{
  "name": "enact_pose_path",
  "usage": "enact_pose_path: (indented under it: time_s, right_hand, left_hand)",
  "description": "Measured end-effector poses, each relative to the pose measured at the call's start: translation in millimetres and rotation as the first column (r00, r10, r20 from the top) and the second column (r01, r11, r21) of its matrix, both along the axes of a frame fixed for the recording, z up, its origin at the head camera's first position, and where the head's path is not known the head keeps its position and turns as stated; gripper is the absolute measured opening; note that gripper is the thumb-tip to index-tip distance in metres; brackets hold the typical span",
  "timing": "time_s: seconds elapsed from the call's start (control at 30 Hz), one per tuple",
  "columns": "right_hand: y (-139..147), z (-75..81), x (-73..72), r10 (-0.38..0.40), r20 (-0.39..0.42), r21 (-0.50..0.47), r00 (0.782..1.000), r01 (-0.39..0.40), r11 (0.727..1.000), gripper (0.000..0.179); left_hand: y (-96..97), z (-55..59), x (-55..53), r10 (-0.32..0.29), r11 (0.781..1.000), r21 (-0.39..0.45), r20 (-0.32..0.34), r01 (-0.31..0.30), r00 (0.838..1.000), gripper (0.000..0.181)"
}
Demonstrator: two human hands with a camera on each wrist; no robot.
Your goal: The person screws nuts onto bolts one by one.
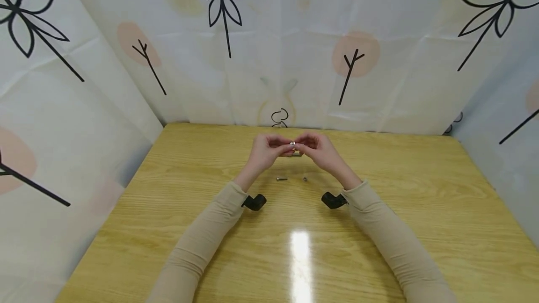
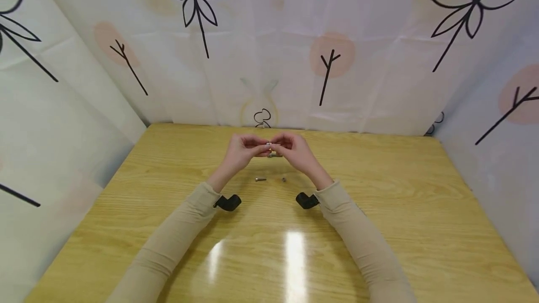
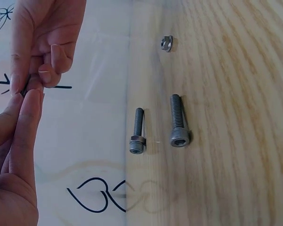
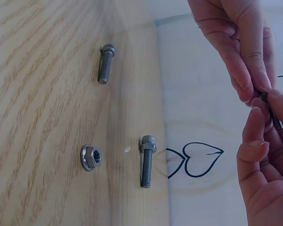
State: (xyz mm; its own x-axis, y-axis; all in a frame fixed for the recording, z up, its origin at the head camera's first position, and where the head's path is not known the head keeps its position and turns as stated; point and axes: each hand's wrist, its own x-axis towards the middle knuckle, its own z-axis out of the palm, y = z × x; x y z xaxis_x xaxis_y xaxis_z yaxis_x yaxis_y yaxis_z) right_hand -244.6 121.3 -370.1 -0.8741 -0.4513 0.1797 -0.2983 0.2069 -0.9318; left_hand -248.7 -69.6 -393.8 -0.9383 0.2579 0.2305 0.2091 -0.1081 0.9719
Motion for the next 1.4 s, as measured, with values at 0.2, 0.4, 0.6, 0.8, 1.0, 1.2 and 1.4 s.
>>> enact_pose_path:
  time_s: [0.2,0.4,0.6,0.8,1.0,1.2,1.4]
  right_hand:
    - [0,-18.5,-11.1,-0.012,-0.03,0.004,0.999,0.012,1.0,0.021]
    - [-4,-25.6,-8.1,0.0,-0.071,-0.017,0.997,-0.001,1.0,0.022]
    - [-3,-23.1,-4.6,-0.008,0.005,-0.04,1.0,0.008,0.999,0.021]
    - [-5,-18.6,-7.5,0.012,0.025,-0.032,1.0,-0.011,0.999,0.024]
    - [-8,-15.1,-6.0,-0.006,-0.039,0.003,0.999,0.006,1.0,0.023]
    - [-5,-7.4,-3.5,-0.011,0.018,0.014,1.0,0.01,1.0,0.025]
    - [5,-9.6,-6.5,-0.016,0.176,-0.125,0.984,0.039,0.991,0.029]
  left_hand:
    - [-0.7,-4.6,0.2,-0.014,1.0,0.027,0.023,0.013,1.0,0.012]
    - [-2.5,-8.5,4.6,-0.007,1.0,0.005,0.027,0.007,1.0,0.012]
    - [-2.7,-8.6,5.2,0.022,0.999,0.03,0.07,-0.024,0.997,0.014]
    - [-5.3,-6.4,4.0,0.035,0.998,0.058,0.067,-0.039,0.997,0.015]
    - [-5.1,-7.1,2.3,0.027,0.999,0.044,0.037,-0.029,0.999,0.013]
    - [-4.3,-6.4,2.0,0.035,0.998,0.047,0.044,-0.037,0.998,0.012]
    - [-4.8,-0.7,0.5,0.046,0.995,0.087,0.096,-0.054,0.994,0.015]
